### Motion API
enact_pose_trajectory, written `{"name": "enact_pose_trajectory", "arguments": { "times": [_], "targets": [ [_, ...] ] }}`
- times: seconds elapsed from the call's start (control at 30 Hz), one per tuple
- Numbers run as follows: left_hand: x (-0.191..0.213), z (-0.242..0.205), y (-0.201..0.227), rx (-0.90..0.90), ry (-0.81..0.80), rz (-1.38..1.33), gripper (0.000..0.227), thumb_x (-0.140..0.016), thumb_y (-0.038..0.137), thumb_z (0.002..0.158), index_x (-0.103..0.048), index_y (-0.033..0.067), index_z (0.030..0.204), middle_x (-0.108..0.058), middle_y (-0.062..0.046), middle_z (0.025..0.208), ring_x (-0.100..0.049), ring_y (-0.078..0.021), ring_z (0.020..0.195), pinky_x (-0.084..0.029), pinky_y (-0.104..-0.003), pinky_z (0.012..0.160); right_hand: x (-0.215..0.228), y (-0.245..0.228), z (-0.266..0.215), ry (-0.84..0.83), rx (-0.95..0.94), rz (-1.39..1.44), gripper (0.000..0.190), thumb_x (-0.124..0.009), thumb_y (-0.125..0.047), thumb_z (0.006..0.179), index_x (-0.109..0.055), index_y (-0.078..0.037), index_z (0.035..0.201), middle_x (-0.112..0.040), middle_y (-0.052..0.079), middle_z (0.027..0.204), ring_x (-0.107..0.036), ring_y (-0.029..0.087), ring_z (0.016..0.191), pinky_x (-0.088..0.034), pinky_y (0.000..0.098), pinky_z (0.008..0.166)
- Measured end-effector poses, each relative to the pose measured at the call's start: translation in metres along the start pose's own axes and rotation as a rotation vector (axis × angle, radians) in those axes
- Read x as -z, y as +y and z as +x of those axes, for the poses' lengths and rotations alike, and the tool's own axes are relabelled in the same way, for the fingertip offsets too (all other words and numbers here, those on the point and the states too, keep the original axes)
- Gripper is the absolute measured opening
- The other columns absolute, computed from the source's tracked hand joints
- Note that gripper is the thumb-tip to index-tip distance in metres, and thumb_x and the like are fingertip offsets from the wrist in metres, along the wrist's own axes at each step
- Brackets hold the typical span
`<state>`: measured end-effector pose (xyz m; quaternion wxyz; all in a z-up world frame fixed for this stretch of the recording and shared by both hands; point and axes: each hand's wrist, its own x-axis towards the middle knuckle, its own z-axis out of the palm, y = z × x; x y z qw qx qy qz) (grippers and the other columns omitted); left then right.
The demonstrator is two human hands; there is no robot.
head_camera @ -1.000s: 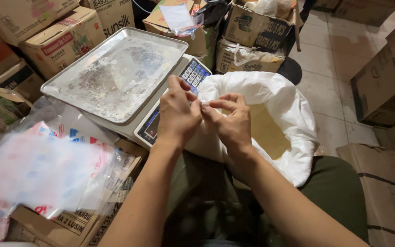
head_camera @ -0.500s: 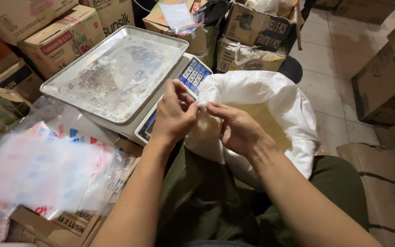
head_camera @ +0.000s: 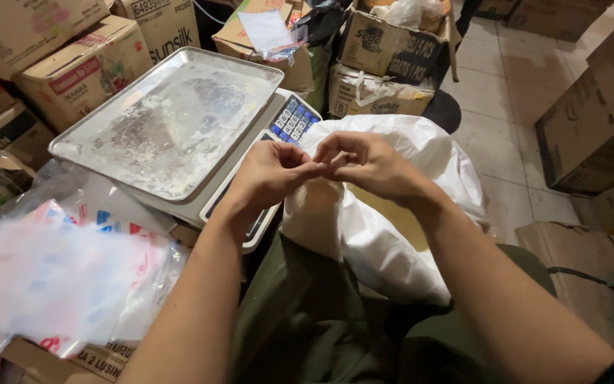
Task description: The person scoops a granular material from a large sack into small plastic bags using a blue scoop, weighs each bag on a digital scale, and ties the bags closed. The process is repeated multiple times in a cluttered storage area.
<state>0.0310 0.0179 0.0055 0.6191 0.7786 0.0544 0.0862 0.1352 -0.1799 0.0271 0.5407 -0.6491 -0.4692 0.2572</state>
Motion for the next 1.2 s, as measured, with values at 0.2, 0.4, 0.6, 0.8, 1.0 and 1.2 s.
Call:
{"name": "enact_pose_trajectory", "arguments": {
  "times": [0.2, 0.4, 0.6, 0.8, 1.0, 1.2],
  "targets": [
    [0.001, 0.01, -0.007, 0.026, -0.069, -0.137, 0.025, -0.08, 0.024, 0.089, -0.074, 0.0016, 0.08, -0.065, 0.001, 0.068, -0.055, -0.0062, 0.059, -0.042, -0.025, 0.053, 0.01, -0.018, 0.002, -0.025, 0.047, -0.387, 0.015, -0.076, -0.013, 0.091, -0.069, -0.003, 0.099, -0.073, 0.001, 0.092, -0.07, 0.008, 0.088, -0.059, 0.0255, 0.08],
    [-0.009, 0.011, 0.01, 0.039, 0.119, -0.004, 0.026, -0.078, 0.024, 0.087, -0.078, -0.0004, 0.078, -0.071, -0.005, 0.068, -0.061, -0.0102, 0.06, -0.048, -0.028, 0.054, -0.001, -0.018, 0.001, 0.105, 0.038, -0.562, 0.021, -0.08, -0.021, 0.089, -0.072, -0.002, 0.086, -0.069, 0.003, 0.072, -0.062, 0.009, 0.067, -0.053, 0.0273, 0.063],
    [-0.026, 0.002, 0.03, -0.047, 0.269, 0.428, 0.025, -0.08, 0.03, 0.074, -0.08, 0.0063, 0.083, -0.077, -0.012, 0.076, -0.075, -0.0196, 0.069, -0.059, -0.034, 0.07, -0.009, -0.003, 0.008, 0.15, -0.094, -0.424, 0.008, -0.068, -0.01, 0.084, -0.07, -0.002, 0.084, -0.066, -0.001, 0.069, -0.058, 0.006, 0.065, -0.05, 0.0261, 0.058],
    [-0.017, -0.006, 0.023, -0.568, 0.146, 0.154, 0.035, -0.061, 0.016, 0.076, -0.071, 0.0007, 0.107, -0.078, -0.014, 0.102, -0.075, -0.0227, 0.1, -0.057, -0.035, 0.093, -0.017, 0.005, 0.007, 0.23, -0.166, -0.16, 0.018, -0.062, -0.012, 0.09, -0.072, 0.0, 0.081, -0.065, 0.0, 0.07, -0.057, 0.008, 0.064, -0.048, 0.0268, 0.059],
    [-0.03, -0.019, 0.013, -0.15, 0.179, 0.398, 0.025, -0.068, 0.022, 0.089, -0.078, 0.0117, 0.11, -0.077, -0.012, 0.106, -0.073, -0.0261, 0.1, -0.056, -0.036, 0.089, -0.019, -0.006, 0.001, 0.325, -0.022, -0.395, 0.028, -0.057, -0.025, 0.099, -0.074, -0.004, 0.09, -0.069, -0.002, 0.072, -0.064, 0.007, 0.064, -0.05, 0.0263, 0.059],
    [-0.033, -0.009, -0.011, -0.374, 0.114, 0.063, 0.017, -0.065, 0.012, 0.095, -0.074, 0.0013, 0.105, -0.071, -0.009, 0.104, -0.07, -0.0202, 0.095, -0.055, -0.029, 0.084, -0.04, -0.006, -0.005, 0.546, -0.011, -0.483, 0.036, -0.058, -0.028, 0.103, -0.073, -0.002, 0.084, -0.06, 0.004, 0.064, -0.052, 0.007, 0.058, -0.043, 0.0287, 0.054]
  ]
}}
